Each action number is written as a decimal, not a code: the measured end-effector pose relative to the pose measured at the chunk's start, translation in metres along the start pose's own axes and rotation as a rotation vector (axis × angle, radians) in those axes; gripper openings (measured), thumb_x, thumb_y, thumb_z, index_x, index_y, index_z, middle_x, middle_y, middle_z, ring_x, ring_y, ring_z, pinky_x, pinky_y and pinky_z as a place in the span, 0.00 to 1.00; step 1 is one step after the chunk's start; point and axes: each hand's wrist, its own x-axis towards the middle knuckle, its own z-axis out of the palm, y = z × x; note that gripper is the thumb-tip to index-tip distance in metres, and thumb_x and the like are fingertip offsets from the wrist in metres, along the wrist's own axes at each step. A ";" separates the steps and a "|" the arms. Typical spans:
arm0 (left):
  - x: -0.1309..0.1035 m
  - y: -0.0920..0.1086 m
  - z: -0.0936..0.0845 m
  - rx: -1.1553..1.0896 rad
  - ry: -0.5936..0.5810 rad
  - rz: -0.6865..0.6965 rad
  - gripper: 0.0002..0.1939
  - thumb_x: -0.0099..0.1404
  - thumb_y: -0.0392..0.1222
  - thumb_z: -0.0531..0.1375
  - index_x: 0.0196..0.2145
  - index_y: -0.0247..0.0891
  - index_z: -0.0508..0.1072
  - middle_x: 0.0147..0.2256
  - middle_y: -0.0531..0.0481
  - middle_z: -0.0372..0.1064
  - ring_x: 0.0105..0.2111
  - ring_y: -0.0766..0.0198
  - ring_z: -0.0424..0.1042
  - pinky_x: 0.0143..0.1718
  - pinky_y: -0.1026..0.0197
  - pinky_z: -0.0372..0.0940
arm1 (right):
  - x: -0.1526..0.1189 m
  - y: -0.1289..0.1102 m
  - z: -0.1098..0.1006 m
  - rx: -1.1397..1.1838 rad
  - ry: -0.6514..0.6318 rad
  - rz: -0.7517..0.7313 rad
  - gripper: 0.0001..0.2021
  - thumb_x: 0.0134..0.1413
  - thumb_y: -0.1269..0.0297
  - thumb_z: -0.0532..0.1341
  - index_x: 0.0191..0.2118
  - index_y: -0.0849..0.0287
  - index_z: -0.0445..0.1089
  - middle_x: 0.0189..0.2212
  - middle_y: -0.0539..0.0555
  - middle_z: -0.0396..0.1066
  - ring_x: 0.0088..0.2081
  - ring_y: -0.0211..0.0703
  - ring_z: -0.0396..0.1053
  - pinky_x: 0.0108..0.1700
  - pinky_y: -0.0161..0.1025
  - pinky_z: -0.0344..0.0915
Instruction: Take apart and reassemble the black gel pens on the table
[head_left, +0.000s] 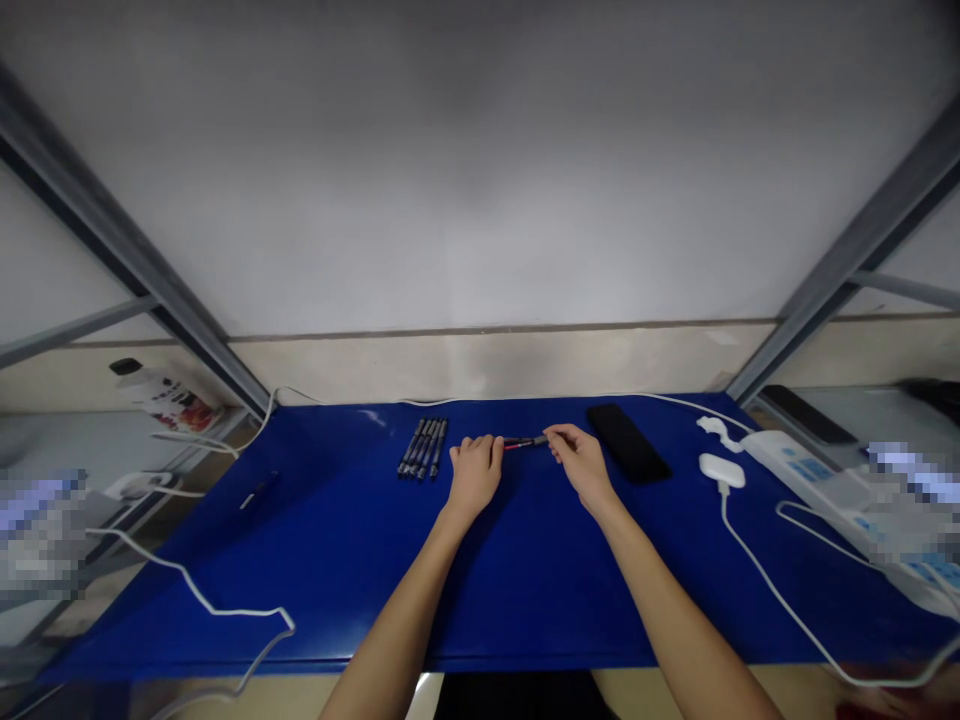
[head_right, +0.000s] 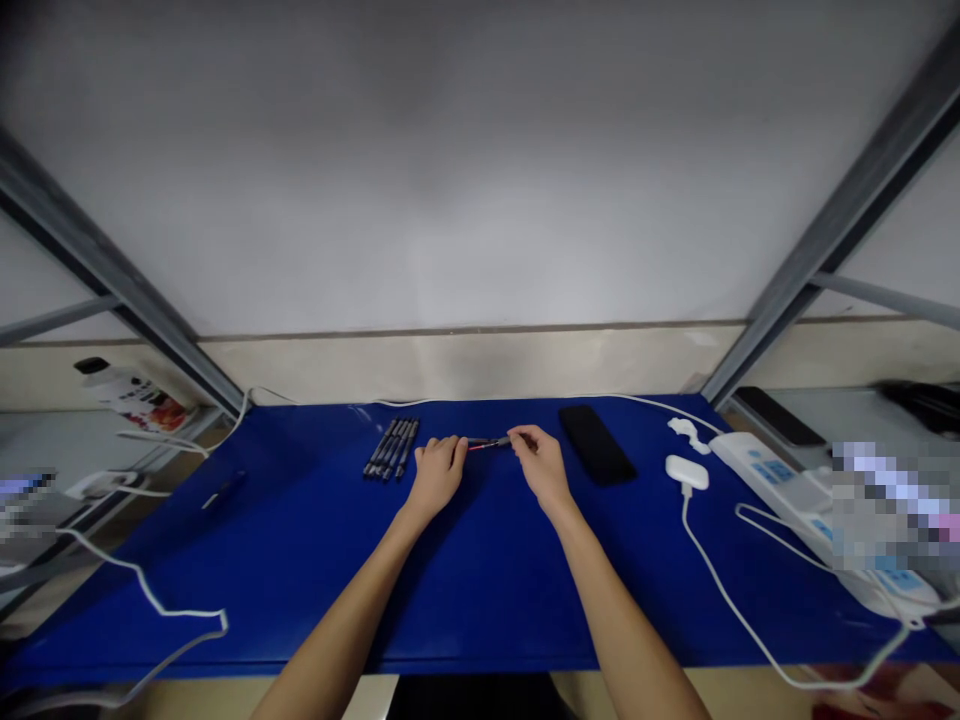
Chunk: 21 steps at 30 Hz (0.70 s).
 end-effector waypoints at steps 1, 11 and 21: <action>0.000 0.000 0.000 0.000 0.000 -0.001 0.22 0.75 0.49 0.41 0.38 0.39 0.71 0.38 0.45 0.73 0.41 0.55 0.66 0.42 0.56 0.51 | 0.000 0.000 0.000 0.005 -0.003 0.001 0.15 0.52 0.52 0.62 0.38 0.59 0.74 0.24 0.52 0.69 0.26 0.41 0.65 0.28 0.37 0.61; 0.000 0.000 -0.001 0.004 0.002 -0.006 0.21 0.75 0.49 0.42 0.37 0.39 0.71 0.36 0.45 0.73 0.41 0.55 0.66 0.43 0.55 0.51 | 0.002 -0.002 -0.005 0.040 0.100 -0.011 0.12 0.51 0.57 0.62 0.36 0.60 0.75 0.25 0.52 0.69 0.27 0.40 0.66 0.29 0.37 0.62; -0.001 0.002 -0.002 -0.011 -0.003 0.015 0.22 0.75 0.50 0.41 0.36 0.39 0.70 0.37 0.46 0.73 0.40 0.56 0.65 0.42 0.55 0.51 | -0.002 -0.005 0.002 0.036 -0.013 -0.014 0.14 0.53 0.54 0.63 0.38 0.60 0.74 0.25 0.51 0.70 0.26 0.40 0.66 0.29 0.37 0.62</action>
